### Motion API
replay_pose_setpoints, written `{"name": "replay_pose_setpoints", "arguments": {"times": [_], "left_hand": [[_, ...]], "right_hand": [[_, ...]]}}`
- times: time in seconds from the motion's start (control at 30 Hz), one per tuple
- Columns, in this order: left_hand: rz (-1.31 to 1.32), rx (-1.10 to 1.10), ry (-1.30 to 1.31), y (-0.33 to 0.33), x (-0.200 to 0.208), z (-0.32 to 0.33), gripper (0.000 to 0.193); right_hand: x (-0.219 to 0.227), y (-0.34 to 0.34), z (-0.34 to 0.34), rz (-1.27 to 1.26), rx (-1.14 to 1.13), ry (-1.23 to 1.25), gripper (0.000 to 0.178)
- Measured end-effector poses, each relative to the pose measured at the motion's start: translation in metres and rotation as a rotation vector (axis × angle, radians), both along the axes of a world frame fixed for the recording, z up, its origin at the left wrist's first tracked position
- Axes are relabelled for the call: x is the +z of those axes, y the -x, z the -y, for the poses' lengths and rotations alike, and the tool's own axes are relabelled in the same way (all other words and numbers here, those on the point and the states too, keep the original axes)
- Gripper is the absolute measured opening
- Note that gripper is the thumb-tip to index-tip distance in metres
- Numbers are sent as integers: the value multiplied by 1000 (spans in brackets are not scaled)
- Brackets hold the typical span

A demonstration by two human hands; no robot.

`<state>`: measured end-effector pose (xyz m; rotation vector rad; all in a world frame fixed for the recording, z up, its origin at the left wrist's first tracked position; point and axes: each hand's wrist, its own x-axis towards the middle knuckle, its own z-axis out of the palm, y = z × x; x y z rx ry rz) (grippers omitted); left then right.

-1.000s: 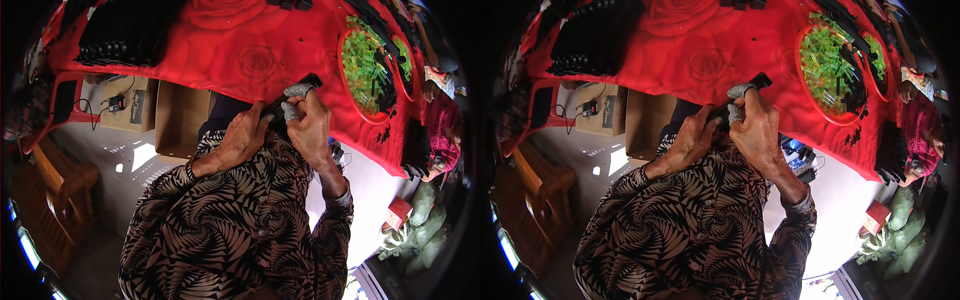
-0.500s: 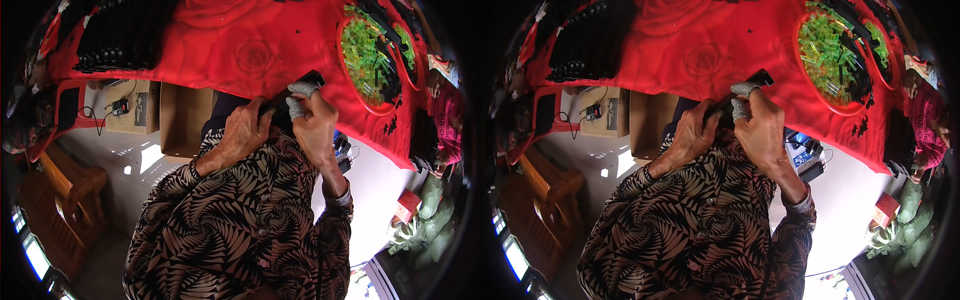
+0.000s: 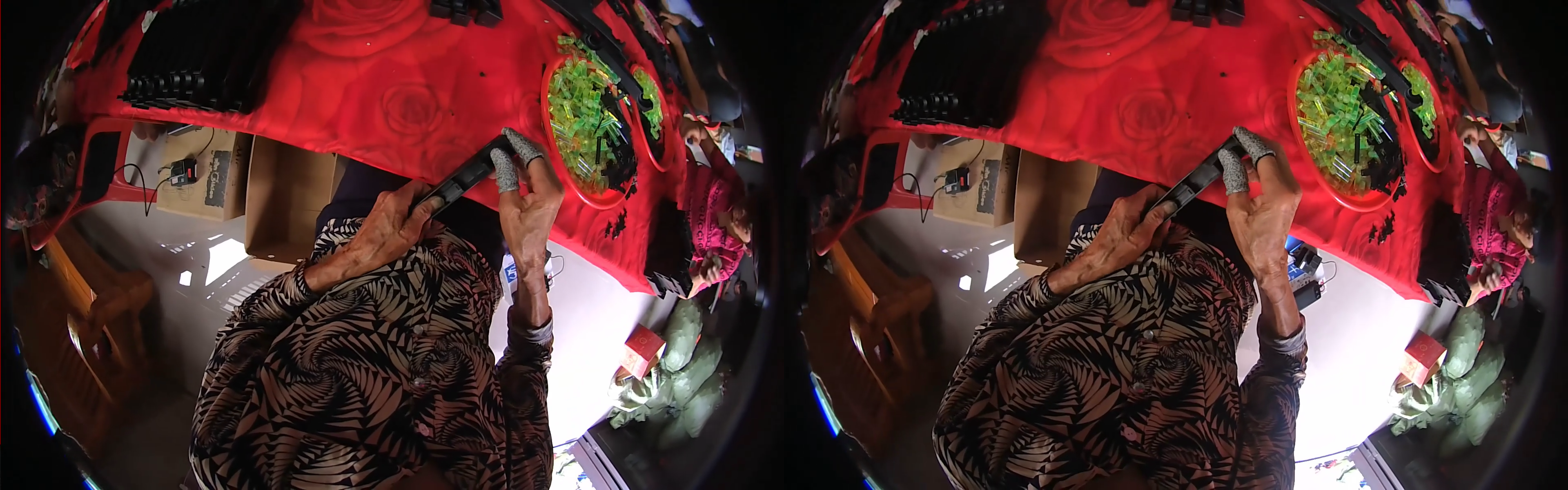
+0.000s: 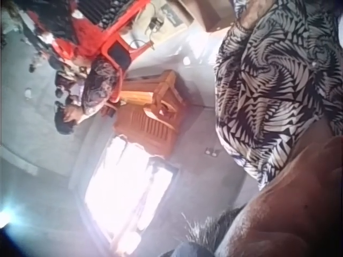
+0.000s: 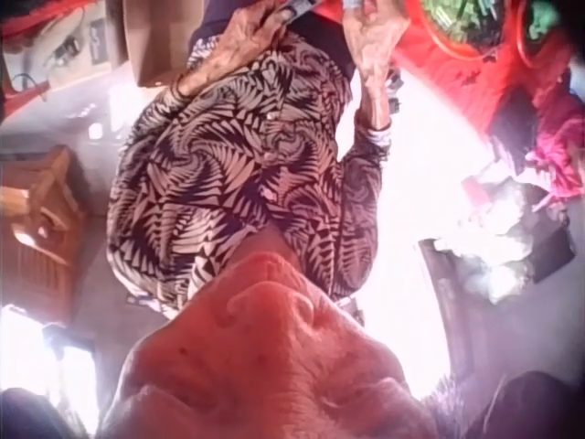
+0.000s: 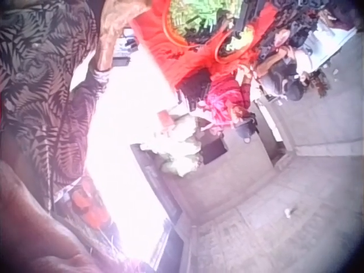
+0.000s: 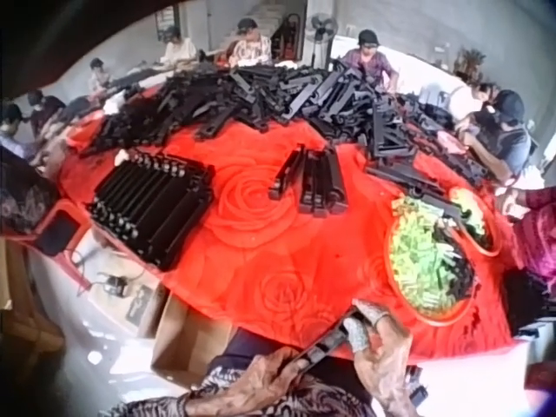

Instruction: The person assembles plastic components by picking up black casings, taking small green pieces from a tray and inserting them into the casings by hand, then placing each assembled piece into a row on the table.

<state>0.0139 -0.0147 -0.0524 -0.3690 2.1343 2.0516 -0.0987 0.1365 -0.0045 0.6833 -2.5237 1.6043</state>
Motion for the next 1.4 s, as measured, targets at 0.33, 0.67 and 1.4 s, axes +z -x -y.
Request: {"name": "replay_pose_setpoints", "arguments": {"times": [0.33,0.67,1.4], "left_hand": [[-145,56,24,5,-6,-10,16],[-275,141,137,6,-10,-16,19],[-192,-433,413,9,24,10,24]], "right_hand": [[-4,-14,2,7,-20,-16,25],[-3,-19,1,-178,-40,-11,24],[41,0,-35,249,718,-582,28]]}}
